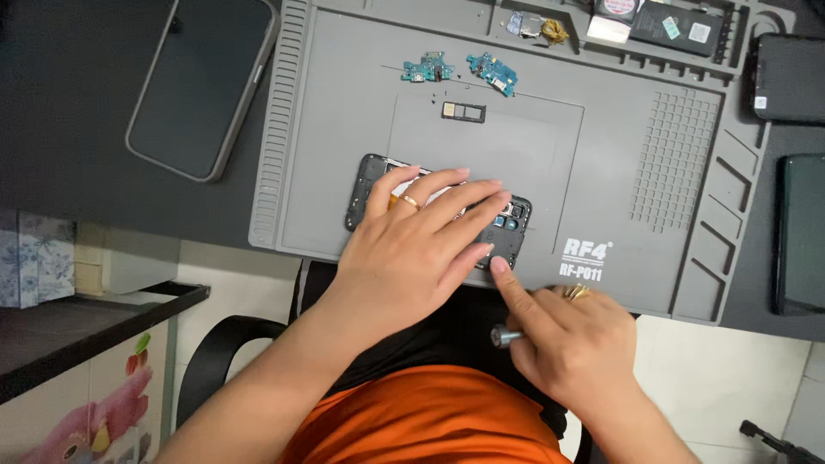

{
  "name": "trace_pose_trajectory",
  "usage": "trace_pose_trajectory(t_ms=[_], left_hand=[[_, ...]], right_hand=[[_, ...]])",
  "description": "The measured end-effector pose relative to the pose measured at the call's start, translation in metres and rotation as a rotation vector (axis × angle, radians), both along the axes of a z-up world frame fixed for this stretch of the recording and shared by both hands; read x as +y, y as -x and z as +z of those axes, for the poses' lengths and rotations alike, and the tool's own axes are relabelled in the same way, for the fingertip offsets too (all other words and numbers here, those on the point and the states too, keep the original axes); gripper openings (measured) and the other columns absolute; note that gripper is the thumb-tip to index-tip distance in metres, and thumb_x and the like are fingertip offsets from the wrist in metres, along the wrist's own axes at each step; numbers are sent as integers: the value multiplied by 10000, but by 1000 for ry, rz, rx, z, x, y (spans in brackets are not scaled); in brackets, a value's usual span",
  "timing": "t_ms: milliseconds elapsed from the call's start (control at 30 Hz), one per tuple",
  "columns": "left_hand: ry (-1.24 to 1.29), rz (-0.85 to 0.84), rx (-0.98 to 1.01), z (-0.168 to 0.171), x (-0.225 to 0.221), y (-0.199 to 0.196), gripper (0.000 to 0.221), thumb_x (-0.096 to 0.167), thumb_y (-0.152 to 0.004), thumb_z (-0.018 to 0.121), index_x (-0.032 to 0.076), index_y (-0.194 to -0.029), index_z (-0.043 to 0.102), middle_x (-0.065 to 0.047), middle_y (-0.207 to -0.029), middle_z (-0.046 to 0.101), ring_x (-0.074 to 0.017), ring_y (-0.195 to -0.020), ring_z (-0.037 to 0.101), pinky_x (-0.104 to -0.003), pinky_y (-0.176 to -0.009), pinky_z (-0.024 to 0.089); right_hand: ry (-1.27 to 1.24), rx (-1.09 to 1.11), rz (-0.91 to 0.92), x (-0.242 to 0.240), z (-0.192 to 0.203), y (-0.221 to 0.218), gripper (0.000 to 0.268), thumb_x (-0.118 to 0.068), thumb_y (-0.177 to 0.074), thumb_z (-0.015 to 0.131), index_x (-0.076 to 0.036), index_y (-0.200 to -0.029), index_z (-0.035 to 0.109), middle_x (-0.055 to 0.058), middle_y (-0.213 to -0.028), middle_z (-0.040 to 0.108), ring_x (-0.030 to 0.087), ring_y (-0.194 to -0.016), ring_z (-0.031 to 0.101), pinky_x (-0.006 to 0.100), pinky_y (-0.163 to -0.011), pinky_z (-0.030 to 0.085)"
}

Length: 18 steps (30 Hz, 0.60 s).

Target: The person uses a screwdriver to remove screws from the internal frame of a disassembled smartphone. They work on the battery area and the camera module, placing removed screws on the mat. The phone remains open throughout the clip.

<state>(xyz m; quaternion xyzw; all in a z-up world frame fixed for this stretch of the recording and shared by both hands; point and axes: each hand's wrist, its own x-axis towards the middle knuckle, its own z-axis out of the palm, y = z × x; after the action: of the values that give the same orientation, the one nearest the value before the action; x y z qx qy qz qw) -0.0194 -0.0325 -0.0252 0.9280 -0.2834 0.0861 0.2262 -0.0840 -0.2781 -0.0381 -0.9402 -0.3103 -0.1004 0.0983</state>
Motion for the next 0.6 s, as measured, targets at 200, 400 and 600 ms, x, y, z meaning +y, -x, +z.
trace_pose_trajectory(t_ms=[200, 400, 600], left_hand=[[34, -12, 35, 14, -3, -1, 384, 227, -1077, 717, 175, -1455, 672, -1, -1430, 668, -275, -1334, 626, -482, -1189, 384], [82, -40, 93, 17, -3, -4, 399, 174, -1073, 678, 143, -1468, 637, -40, -1440, 625, -293, -1286, 607, -515, -1171, 388], [38, 7, -13, 12, -8, -4, 382, 315, -1099, 679, 95, -1411, 681, -46, -1399, 643, -260, -1214, 630, -485, -1128, 428]], right_hand=[[62, -29, 92, -4, -1, -4, 639, -69, -827, 578, -115, -1444, 738, -51, -691, 530, 212, -557, 435, 349, -511, 414], [102, -30, 120, -8, -4, -4, 649, -119, -847, 590, -123, -1487, 699, -53, -686, 527, 212, -539, 422, 364, -465, 397], [-559, 686, -245, -18, 43, -48, 330, -39, -1021, 557, -92, -1194, 833, 65, -1225, 852, 152, -1149, 826, 257, -1012, 606]])
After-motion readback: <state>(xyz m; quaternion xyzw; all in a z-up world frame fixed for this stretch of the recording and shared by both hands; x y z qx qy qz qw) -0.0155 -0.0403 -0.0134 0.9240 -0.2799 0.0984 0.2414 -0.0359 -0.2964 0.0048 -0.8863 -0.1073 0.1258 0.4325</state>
